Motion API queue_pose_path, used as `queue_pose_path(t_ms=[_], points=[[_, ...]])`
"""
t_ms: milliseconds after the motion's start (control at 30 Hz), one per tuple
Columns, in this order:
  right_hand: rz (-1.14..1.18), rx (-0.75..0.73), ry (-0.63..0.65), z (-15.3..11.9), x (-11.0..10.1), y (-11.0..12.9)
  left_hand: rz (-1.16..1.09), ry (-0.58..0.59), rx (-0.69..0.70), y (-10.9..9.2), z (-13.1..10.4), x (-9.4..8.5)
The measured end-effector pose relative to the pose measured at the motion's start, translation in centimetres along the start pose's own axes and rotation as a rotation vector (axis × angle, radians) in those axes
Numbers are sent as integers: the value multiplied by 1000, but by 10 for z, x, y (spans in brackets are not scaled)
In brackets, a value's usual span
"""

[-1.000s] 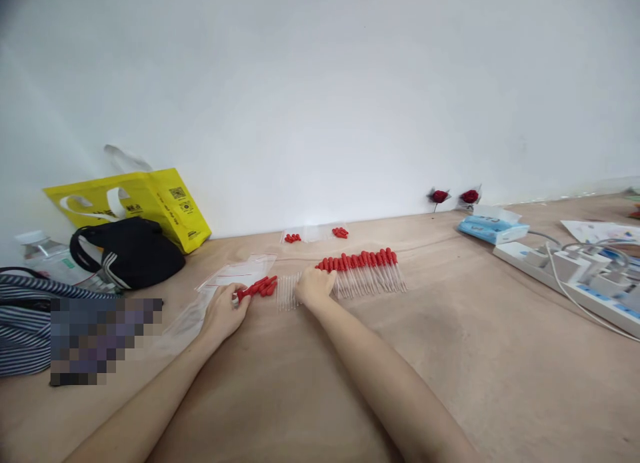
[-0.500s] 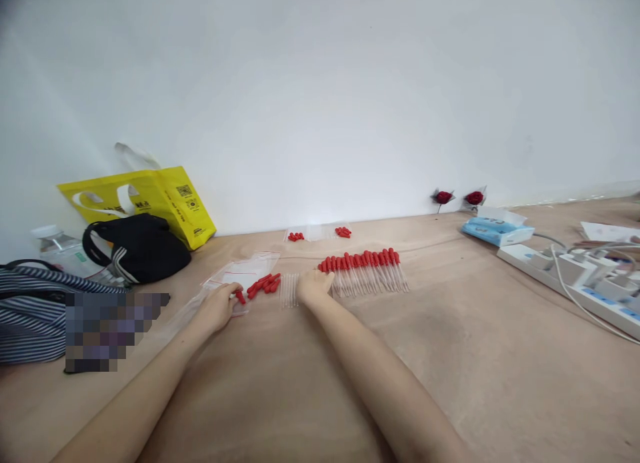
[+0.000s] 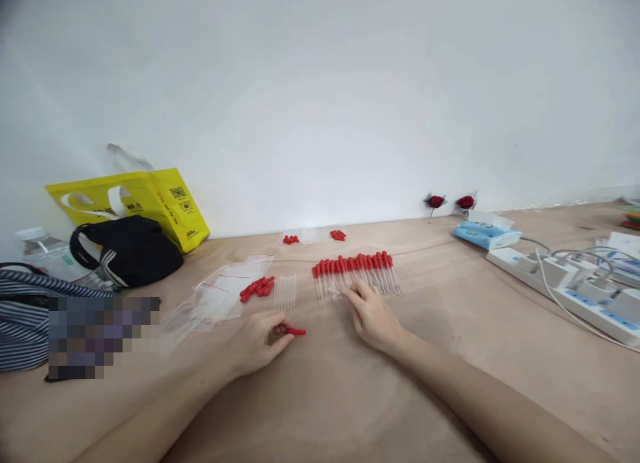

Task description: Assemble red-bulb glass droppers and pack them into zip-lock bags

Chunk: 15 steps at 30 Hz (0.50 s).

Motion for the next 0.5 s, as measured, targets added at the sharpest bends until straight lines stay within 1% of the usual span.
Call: queue_pose_path(t_ms=[67,167,367,500], points=[[17,-28,12,-6,1,0,16,-78,22,-7,1,9],[35,-55,64,-7,5,7,-19,-158,53,-8,0,12],[150,-14,135,-4,10,23,-110,-175,100,-6,5,20],[193,12,133,-3,8,32,-161,-210,61,-3,4,18]])
Point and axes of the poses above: each hand's wrist, its own z-axis towards the middle knuckle, its own x-axis out of the palm, y = z × x, the point moved 7 cm from there along z, towards the middle knuckle, and after that the axes turned 6 degrees about y, right-handed, at the moved point
